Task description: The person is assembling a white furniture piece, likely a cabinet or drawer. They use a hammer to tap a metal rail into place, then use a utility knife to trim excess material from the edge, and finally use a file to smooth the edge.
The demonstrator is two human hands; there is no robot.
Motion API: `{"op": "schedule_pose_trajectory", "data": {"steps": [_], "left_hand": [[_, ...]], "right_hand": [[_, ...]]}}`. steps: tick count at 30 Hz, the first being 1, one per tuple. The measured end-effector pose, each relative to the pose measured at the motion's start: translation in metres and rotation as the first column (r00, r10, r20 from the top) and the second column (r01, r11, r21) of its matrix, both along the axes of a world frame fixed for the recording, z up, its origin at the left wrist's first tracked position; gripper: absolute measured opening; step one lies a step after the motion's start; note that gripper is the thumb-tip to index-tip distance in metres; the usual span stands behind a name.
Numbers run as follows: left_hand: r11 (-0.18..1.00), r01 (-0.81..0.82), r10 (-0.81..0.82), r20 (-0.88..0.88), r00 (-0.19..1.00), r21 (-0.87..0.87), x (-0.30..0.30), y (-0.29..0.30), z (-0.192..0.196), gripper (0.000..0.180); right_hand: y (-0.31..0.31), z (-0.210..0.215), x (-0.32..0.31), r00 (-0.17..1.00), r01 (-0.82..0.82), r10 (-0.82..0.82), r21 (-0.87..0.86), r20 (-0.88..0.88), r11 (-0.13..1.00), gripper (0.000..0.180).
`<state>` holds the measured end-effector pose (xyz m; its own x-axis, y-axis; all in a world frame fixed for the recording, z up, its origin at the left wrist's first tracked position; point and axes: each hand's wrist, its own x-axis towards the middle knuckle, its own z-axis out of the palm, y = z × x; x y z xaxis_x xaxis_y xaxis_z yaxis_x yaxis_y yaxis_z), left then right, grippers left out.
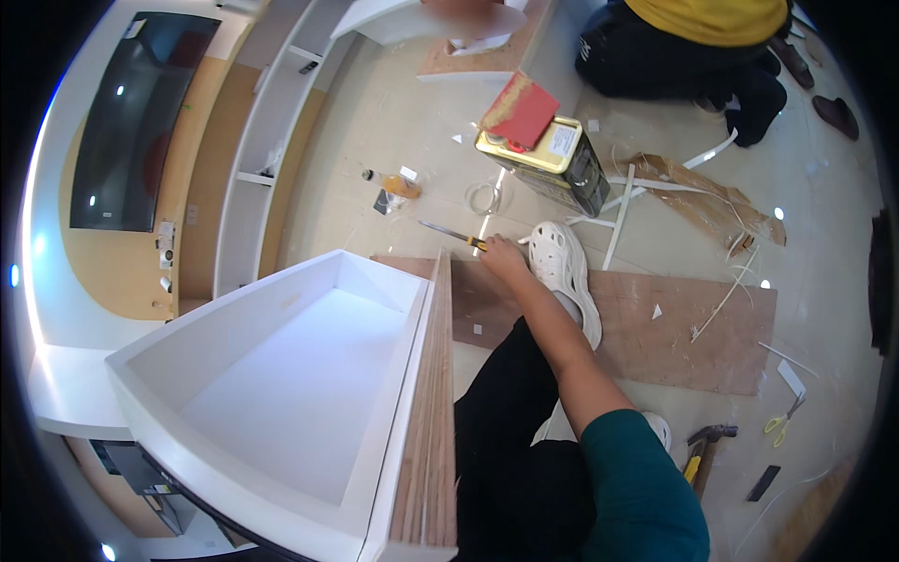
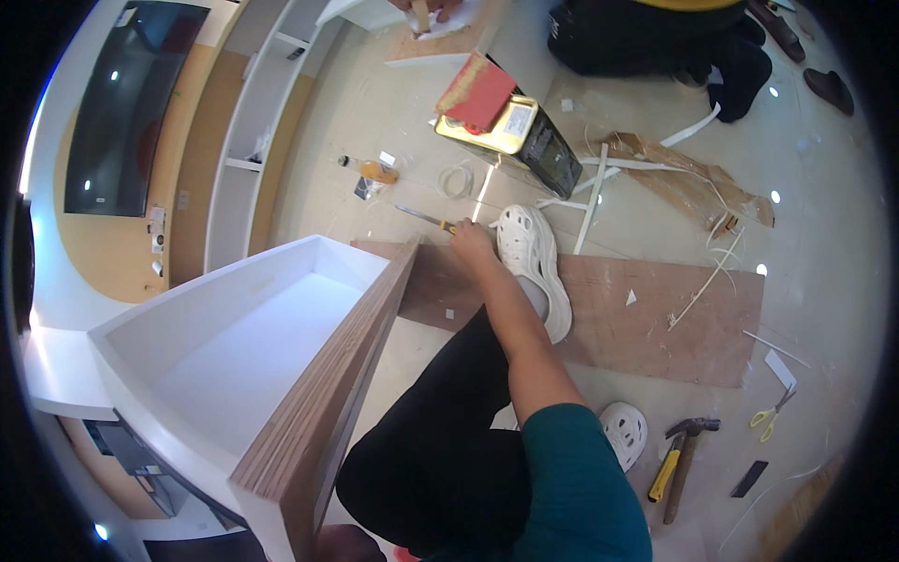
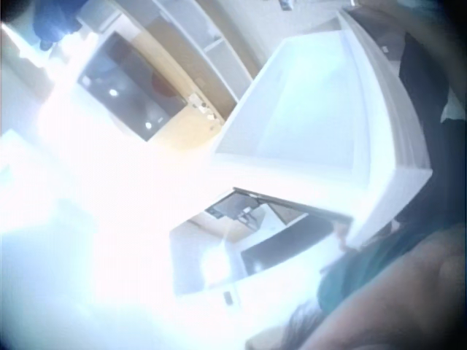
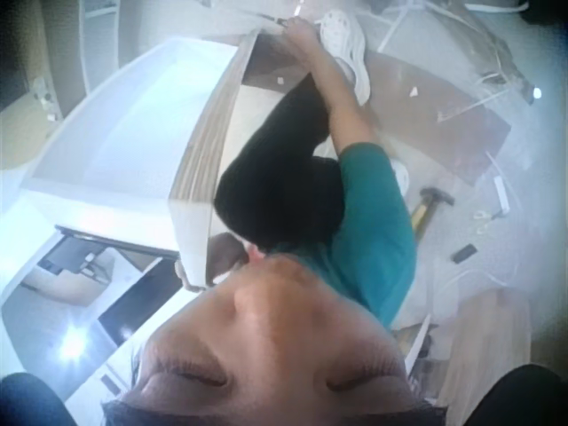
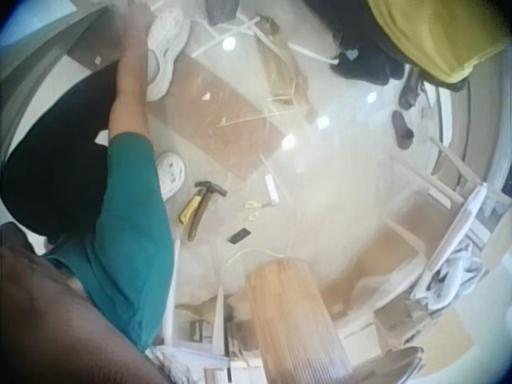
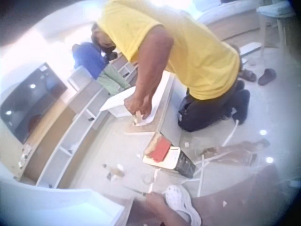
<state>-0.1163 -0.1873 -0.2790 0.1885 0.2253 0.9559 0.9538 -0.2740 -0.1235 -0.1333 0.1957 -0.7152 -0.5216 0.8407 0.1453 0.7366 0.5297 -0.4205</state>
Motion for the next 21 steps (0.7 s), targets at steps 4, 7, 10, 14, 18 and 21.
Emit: {"op": "schedule_pose_trajectory", "data": {"steps": [4, 7, 10, 14, 18, 21], "left_hand": [[1.000, -0.004, 0.004, 0.033, 0.999, 0.003, -0.001, -0.018, -0.007, 0.043], [1.000, 0.002, 0.000, 0.087, 0.996, -0.024, -0.006, -0.032, -0.011, 0.044], [0.997, 0.058, -0.052, 0.127, 0.991, -0.047, -0.002, -0.041, -0.022, 0.044], [0.980, 0.172, -0.153, 0.171, 0.973, -0.101, 0.007, -0.034, -0.041, 0.044], [0.943, 0.292, -0.263, 0.183, 0.947, -0.159, 0.014, -0.034, -0.048, 0.041], [0.930, 0.309, -0.288, 0.128, 0.949, -0.199, 0.010, -0.039, -0.052, 0.035]], "right_hand": [[-0.020, 0.058, 0.044, 0.970, 0.122, -0.117, 0.009, -0.212, 0.993, 0.038], [-0.050, 0.133, 0.095, 0.912, 0.191, -0.276, -0.282, -0.303, 0.940, 0.037], [-0.102, 0.176, 0.163, 0.791, 0.123, -0.363, -0.454, -0.492, 0.883, 0.035], [-0.227, 0.225, 0.259, 0.635, 0.302, -0.332, -0.171, -0.698, 0.938, 0.046], [-0.312, 0.291, 0.306, 0.239, 0.061, -0.574, -0.578, -0.783, 0.814, 0.042], [-0.322, 0.313, 0.321, 0.063, 0.046, -0.731, -0.729, -0.680, 0.683, 0.039]]}}
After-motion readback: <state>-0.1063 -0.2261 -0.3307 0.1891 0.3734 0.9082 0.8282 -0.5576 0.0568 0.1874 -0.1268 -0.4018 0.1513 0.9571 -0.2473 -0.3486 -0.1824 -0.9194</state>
